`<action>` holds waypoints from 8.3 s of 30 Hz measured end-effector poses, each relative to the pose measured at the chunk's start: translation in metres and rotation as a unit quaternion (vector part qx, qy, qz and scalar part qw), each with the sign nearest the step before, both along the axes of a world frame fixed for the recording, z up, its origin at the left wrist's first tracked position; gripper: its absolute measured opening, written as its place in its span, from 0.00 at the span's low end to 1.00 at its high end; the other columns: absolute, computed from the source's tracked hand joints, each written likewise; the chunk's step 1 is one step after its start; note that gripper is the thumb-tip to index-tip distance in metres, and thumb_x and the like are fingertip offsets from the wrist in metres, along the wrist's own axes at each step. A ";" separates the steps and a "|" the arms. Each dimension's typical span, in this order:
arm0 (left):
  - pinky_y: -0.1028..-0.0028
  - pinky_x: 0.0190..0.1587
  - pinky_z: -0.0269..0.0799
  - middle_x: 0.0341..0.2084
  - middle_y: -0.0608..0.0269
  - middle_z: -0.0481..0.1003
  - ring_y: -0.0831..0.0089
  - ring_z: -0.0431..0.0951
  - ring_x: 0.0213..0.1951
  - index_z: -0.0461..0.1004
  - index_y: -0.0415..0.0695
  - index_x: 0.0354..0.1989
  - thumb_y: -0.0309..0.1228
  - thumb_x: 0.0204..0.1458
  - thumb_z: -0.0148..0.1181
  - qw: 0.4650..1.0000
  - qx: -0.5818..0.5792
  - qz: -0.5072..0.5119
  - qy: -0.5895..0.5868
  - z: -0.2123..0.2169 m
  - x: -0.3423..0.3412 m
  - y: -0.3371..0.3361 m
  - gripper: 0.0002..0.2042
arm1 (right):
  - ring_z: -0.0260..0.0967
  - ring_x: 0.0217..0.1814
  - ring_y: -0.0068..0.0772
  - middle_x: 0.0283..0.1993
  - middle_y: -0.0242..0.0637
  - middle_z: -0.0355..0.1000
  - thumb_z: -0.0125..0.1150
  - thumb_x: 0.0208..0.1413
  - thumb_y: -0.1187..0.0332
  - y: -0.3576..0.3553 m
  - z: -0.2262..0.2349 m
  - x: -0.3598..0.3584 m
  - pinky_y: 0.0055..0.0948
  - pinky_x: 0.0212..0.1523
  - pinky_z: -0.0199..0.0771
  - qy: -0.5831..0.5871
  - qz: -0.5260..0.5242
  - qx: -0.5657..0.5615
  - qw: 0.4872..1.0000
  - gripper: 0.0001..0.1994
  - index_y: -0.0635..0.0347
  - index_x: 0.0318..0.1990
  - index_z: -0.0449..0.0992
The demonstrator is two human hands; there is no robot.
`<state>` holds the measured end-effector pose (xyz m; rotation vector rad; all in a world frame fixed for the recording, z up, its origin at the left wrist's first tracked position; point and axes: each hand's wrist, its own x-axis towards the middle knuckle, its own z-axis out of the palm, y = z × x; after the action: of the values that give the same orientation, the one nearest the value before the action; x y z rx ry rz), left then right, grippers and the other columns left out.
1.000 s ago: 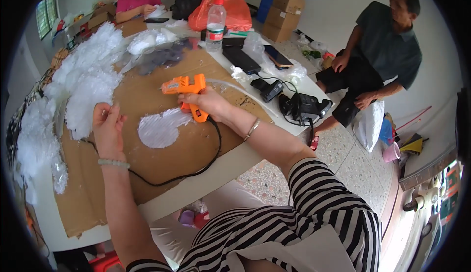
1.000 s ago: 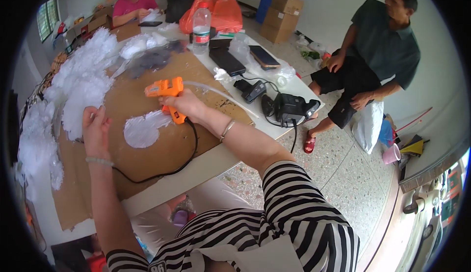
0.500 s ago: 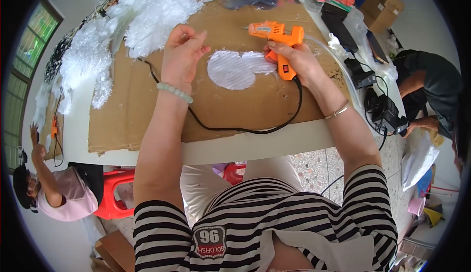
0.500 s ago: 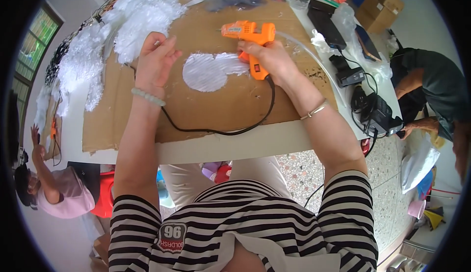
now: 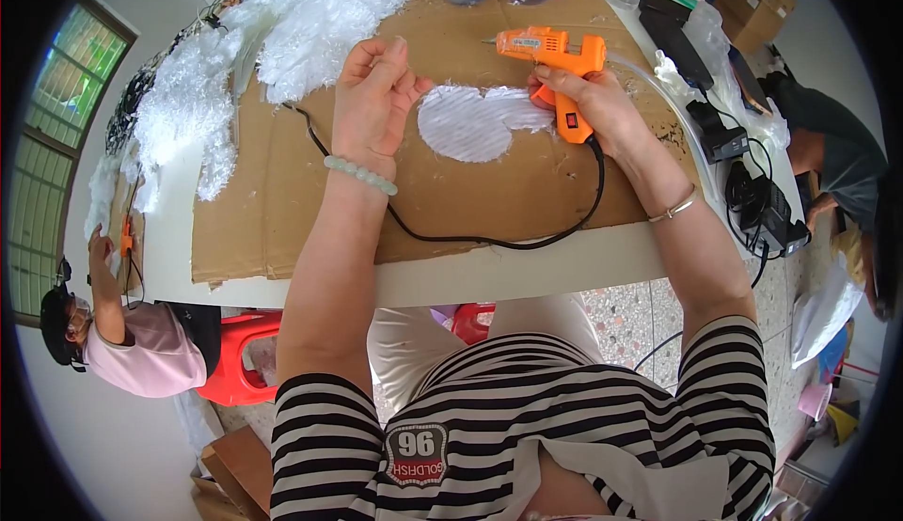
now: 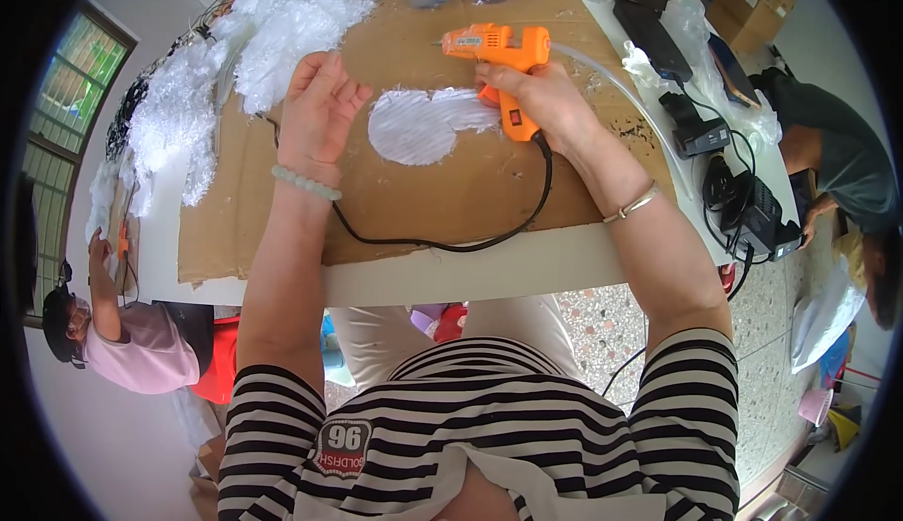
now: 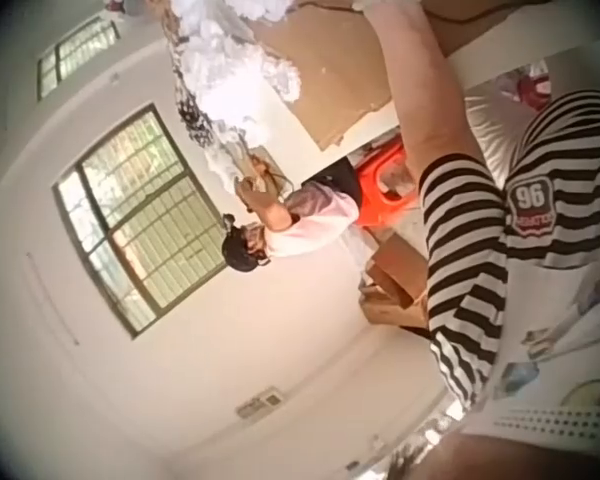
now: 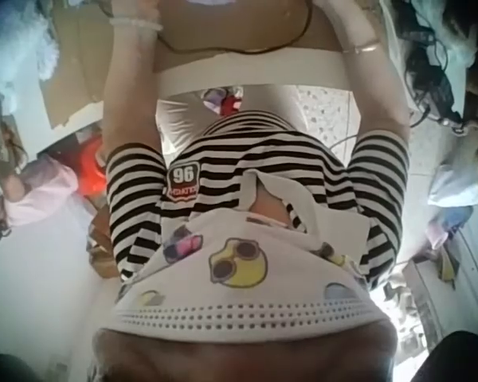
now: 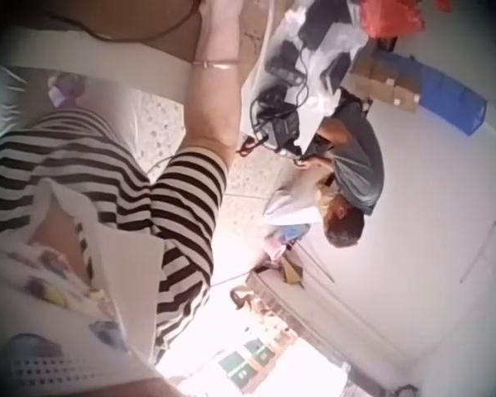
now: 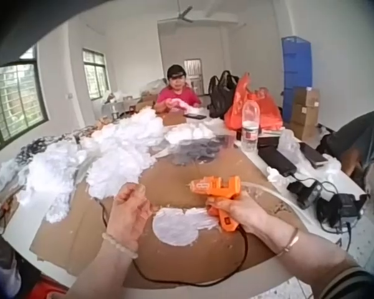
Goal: Use a hot glue gun to attach cotton stuffing to a white fabric base.
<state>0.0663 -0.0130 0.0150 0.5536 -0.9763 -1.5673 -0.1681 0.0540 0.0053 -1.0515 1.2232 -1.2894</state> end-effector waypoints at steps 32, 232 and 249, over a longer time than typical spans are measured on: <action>0.71 0.34 0.70 0.22 0.66 0.68 0.78 0.67 0.24 0.67 0.39 0.30 0.22 0.52 0.53 0.997 -0.042 -0.028 -0.053 0.000 -0.005 0.006 0.02 | 0.69 0.39 0.23 0.37 0.34 0.72 0.58 0.53 0.66 0.003 0.000 0.002 0.23 0.42 0.70 0.022 0.000 -0.017 1.000 0.13 0.66 0.42 0.72; 0.73 0.33 0.74 0.29 0.50 0.76 0.65 0.77 0.29 0.71 0.30 0.37 0.32 0.54 0.50 0.986 -0.057 -0.054 -0.144 0.010 -0.012 0.021 0.14 | 0.70 0.35 0.37 0.38 0.37 0.73 0.62 0.44 0.70 0.008 0.048 0.024 0.31 0.35 0.72 0.491 0.000 -0.547 0.677 0.16 0.60 0.43 0.74; 0.70 0.29 0.71 0.28 0.63 0.72 0.65 0.73 0.30 0.77 0.45 0.32 0.20 0.35 0.55 0.600 -0.511 0.324 -0.524 0.011 -0.012 0.026 0.13 | 0.68 0.40 0.45 0.37 0.41 0.71 0.59 0.40 0.68 0.023 0.022 0.009 0.37 0.40 0.69 0.709 0.087 -0.175 0.677 0.18 0.64 0.42 0.72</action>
<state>0.0540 0.0129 0.0258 0.8234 -2.0008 0.2956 -0.1595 0.0772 0.0278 -2.6189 1.8610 -0.3162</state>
